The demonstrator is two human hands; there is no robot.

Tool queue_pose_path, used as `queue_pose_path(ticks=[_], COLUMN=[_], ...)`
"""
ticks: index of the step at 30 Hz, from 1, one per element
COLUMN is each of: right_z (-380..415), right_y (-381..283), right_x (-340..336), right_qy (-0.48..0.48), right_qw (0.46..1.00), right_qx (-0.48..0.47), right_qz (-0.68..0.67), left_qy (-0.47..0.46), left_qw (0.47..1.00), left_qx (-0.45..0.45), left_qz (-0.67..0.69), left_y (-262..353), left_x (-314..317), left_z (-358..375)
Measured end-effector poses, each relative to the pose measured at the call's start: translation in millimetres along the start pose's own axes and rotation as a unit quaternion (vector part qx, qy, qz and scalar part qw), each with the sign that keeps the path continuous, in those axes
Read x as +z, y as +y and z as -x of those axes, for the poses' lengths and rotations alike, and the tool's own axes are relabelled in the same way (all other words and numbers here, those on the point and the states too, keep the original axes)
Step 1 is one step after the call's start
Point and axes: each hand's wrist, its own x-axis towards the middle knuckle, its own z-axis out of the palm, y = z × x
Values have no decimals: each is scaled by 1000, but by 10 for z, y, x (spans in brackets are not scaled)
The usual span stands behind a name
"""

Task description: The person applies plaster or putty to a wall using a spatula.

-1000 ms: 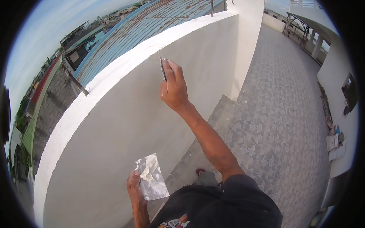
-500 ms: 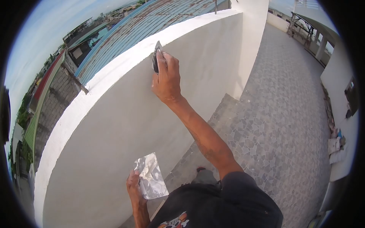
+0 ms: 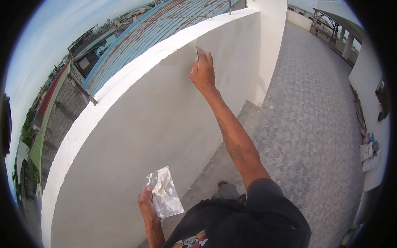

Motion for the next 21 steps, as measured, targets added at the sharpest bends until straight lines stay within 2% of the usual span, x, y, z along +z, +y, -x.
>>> queue_pose_path(ticks=[6,10,13,14,17,20,21], right_z=[400,629,478,347,2,-151,-136], right_y=[-370,-504,-262,-160,158,132,83], right_x=[156,-99,-199,-221,-167,-78,-40], right_qy=[31,-46,0,13,-3,-23,-5], right_qw=[996,988,998,999,996,994,997], right_qx=[-77,-131,-47,17,92,110,70], right_qz=[30,-61,-45,-38,6,8,17], left_qy=[15,1,8,13,6,9,11], left_qw=[1000,1000,1000,1000,1000,1000,1000], left_qx=[-13,-9,-7,-8,-15,-5,-6], left_qz=[0,-2,7,11,16,10,11], left_y=[-27,-53,-46,-44,-21,-64,-59], left_x=[-16,-71,-43,-26,-33,-68,-50], left_z=[-8,-48,-43,-27,7,-20,-20])
